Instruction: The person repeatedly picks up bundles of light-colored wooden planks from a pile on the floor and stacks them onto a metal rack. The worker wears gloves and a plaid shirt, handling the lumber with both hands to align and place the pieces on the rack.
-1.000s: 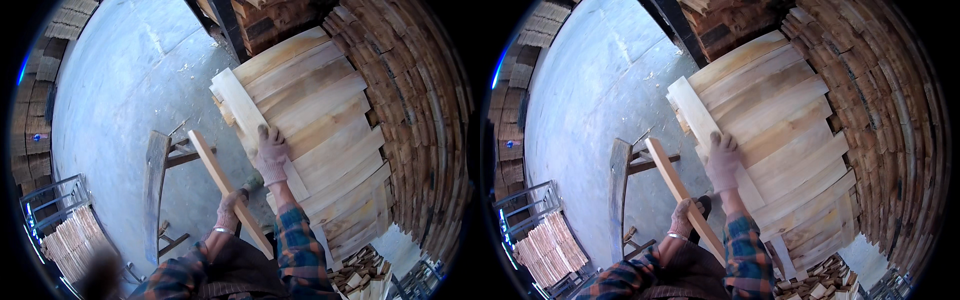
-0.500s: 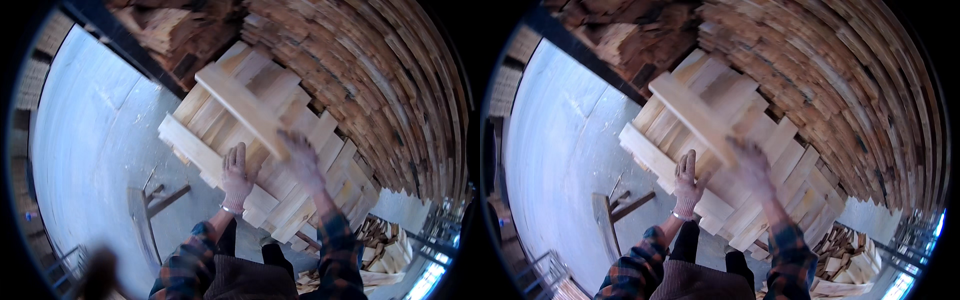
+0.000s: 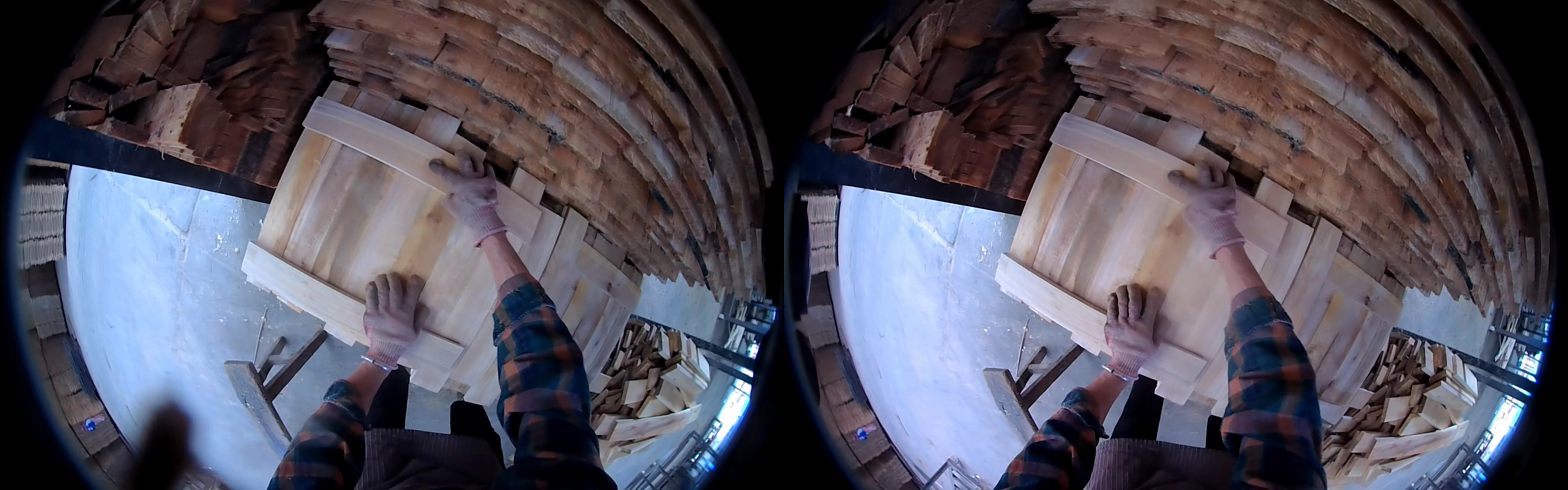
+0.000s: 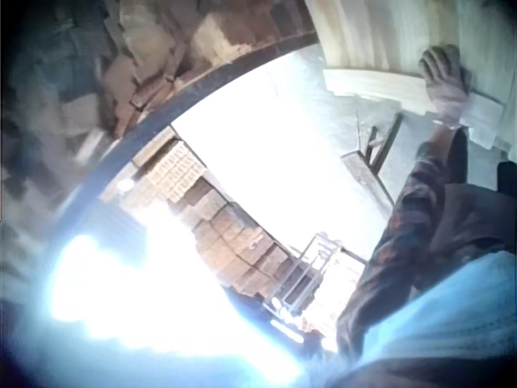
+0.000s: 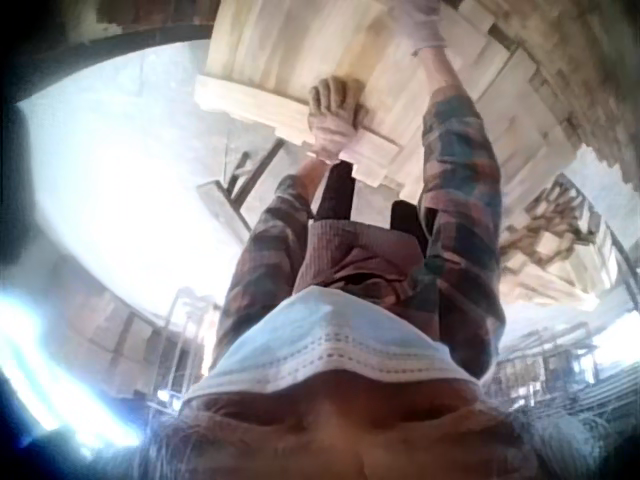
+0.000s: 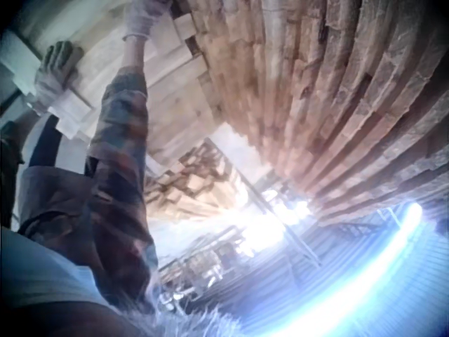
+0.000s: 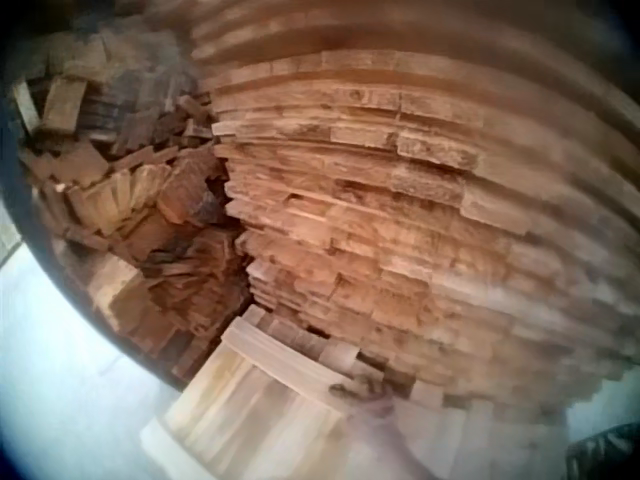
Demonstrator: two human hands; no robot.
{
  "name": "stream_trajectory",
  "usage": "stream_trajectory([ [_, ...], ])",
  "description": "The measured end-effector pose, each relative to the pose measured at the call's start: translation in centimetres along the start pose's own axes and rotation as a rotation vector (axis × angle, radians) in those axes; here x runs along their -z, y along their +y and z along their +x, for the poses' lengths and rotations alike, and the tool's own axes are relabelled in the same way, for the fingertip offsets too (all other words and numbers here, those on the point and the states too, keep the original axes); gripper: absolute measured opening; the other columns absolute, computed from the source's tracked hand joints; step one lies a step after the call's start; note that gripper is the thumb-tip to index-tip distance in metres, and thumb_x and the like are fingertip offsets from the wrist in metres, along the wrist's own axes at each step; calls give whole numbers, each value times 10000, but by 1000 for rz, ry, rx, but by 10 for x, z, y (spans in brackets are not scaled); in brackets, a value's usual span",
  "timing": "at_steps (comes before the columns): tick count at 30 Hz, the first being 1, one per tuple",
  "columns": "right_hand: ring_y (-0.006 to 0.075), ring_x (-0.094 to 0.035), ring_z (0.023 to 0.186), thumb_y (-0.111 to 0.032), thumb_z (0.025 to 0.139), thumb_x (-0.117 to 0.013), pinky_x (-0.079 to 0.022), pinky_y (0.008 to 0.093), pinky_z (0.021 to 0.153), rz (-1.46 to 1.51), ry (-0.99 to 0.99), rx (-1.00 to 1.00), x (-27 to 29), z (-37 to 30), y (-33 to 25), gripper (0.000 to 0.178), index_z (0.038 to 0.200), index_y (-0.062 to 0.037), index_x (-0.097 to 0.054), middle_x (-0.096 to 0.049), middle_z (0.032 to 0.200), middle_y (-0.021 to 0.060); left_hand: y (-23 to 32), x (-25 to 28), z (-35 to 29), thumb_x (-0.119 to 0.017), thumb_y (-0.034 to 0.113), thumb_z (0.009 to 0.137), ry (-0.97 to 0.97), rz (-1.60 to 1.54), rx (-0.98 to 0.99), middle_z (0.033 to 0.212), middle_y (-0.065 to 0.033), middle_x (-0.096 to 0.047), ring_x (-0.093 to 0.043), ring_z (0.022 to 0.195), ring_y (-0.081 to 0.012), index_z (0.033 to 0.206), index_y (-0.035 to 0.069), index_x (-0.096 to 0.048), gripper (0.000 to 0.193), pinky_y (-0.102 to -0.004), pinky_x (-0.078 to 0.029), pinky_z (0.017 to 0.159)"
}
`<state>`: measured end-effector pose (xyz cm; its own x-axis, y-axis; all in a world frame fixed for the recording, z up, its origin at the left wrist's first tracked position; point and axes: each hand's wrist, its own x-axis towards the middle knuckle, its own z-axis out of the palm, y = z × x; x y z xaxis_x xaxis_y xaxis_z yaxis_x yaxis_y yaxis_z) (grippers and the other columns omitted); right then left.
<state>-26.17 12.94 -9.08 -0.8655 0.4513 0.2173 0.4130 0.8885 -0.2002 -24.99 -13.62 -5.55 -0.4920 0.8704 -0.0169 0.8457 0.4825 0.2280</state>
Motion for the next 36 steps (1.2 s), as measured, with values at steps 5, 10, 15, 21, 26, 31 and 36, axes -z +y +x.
stream_trajectory([
  [5, 285, -468, 1182, -233, 704, -690, -365, 466, 985, -260, 20, -89, 4, -18, 6, 653, 1329, -239, -501, -488, 1288, 131, 4, -8, 8, -567, 370, 820, -35, 44, -23, 1226, -212, -449, -417, 1179, -410, 1287, 98, -464, 550, -522, -322, 1016],
  [10, 230, -483, 1202, -362, 788, -677, -379, 410, 988, 235, -280, -381, 74, -164, -31, 751, 1447, -193, -359, -504, 1343, 112, -10, -28, -3, -468, 467, 923, 71, 772, -210, 1355, -177, -421, -586, 928, -234, 1422, 148, -369, 601, -383, -497, 727],
  [15, 375, -534, 1130, -316, 846, -620, -409, 440, 974, 606, -555, -977, 217, -396, -45, 715, 1465, -144, -305, -544, 1235, 240, 7, -57, -27, -527, 350, 929, -117, 28, -104, 1358, -175, -496, -484, 1236, -318, 1427, 78, -376, 586, -413, -429, 1004],
  [21, 291, -594, 1069, -319, 816, -678, -456, 366, 944, 655, -8, -1546, 282, -602, -27, 628, 1363, -84, -477, -629, 1151, 157, 145, -24, 26, -639, 187, 902, -165, -756, -195, 1441, -179, -404, -468, 1263, -271, 1396, 13, -409, 571, -371, -417, 1028],
  [26, 234, -567, 1137, -192, 825, -701, -454, 334, 973, 106, 511, -1573, 319, -784, 23, 778, 1468, -69, -279, -594, 1230, 160, 430, -6, -50, -642, 176, 899, -705, -1220, -171, 1443, -165, -399, -472, 1226, -240, 1430, -10, -349, 635, -329, -368, 1041],
  [31, 311, -555, 1154, -350, 833, -696, -429, 367, 1007, 213, 842, -1886, 400, -860, 138, 868, 1463, 10, -221, -500, 1329, 240, 627, -52, -102, -583, 243, 937, -807, -1361, -151, 1404, -154, -425, -478, 1206, -206, 1439, -14, -326, 620, -313, -379, 1020],
  [36, 403, -563, 1101, -626, 792, -604, -494, 433, 887, 213, 590, -2011, 434, -854, 198, 965, 1442, -7, -251, -514, 1215, 325, 750, -67, -116, -617, 383, 903, -721, -917, -308, 1454, -242, -341, -466, 1243, -254, 1416, -104, -274, 785, -312, -390, 1003],
])
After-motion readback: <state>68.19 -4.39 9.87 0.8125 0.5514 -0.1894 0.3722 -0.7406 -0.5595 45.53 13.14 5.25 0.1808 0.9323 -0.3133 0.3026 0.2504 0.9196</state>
